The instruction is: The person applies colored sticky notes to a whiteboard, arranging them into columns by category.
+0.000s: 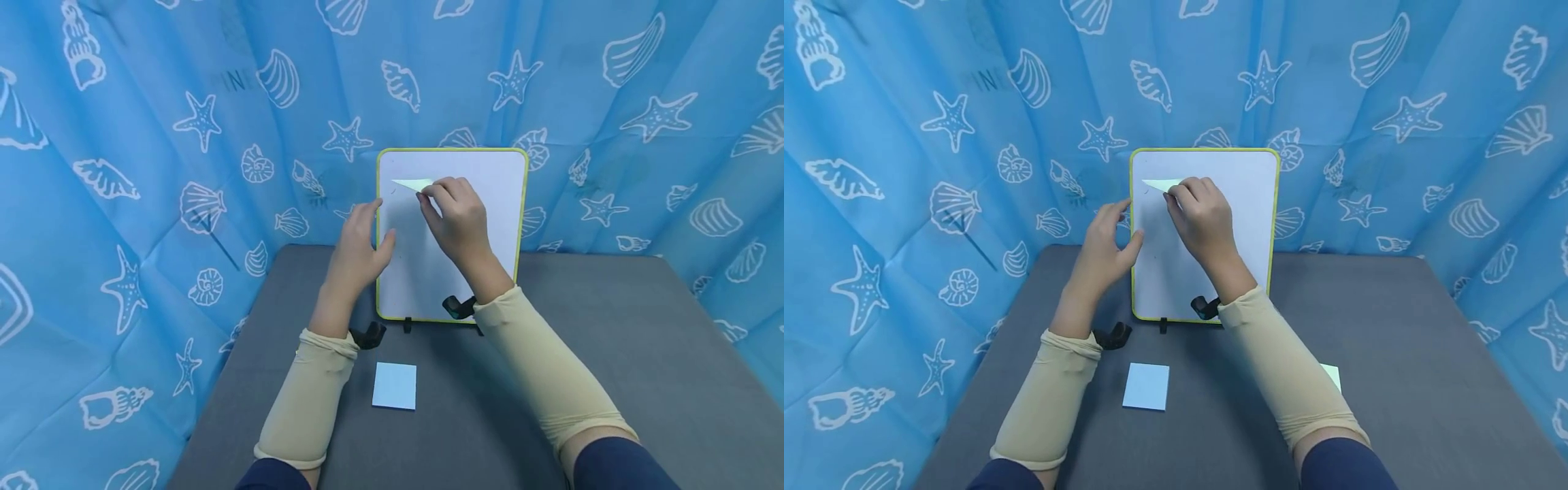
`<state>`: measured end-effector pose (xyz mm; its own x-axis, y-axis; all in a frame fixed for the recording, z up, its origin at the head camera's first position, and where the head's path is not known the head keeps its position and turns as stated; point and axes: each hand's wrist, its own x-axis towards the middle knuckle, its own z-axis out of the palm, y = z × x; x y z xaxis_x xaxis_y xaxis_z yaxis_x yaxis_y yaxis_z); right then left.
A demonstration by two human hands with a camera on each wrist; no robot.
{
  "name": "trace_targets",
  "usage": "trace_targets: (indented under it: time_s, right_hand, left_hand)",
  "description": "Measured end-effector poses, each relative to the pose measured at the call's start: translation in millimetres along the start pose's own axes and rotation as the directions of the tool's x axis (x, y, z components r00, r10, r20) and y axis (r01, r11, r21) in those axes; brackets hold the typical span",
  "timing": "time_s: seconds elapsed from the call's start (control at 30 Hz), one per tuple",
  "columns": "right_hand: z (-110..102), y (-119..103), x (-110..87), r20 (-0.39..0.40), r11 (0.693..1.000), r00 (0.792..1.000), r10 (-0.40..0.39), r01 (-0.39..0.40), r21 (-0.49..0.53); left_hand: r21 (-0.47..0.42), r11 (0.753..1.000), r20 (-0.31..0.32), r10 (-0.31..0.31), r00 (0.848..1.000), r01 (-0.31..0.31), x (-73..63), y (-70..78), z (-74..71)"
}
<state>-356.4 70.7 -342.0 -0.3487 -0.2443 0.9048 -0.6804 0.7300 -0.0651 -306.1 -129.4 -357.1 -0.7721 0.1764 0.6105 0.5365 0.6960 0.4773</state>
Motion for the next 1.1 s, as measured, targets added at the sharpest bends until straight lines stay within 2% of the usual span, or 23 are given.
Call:
trace_targets:
  time_s: [0.23, 0.43, 0.9, 1.1]
  right_hand:
    - [7.2, 3.6, 4.9, 0.010, 0.995, 0.998, -0.061, 0.062, -0.079]
    - [13.2, 7.1, 5.6, 0.019, 0.989, 0.996, -0.092, 0.094, -0.113]
    - [26.7, 8.8, -3.6, 0.064, 0.985, 0.994, -0.091, 0.099, -0.138]
    - [29.8, 8.3, -7.0, 0.105, 0.986, 0.991, -0.086, 0.100, -0.136]
  left_hand:
    - [-0.032, 0.999, -0.010, -0.034, 0.999, 0.034, 11.5, 3.6, -4.2]
    - [-0.045, 0.999, -0.029, -0.015, 0.999, 0.014, 17.4, 4.3, -4.7]
    - [-0.084, 0.996, -0.011, -0.004, 1.000, 0.003, 26.7, -1.4, 3.6]
    - [-0.079, 0.996, 0.005, -0.033, 0.999, 0.033, 33.2, -6.4, 7.1]
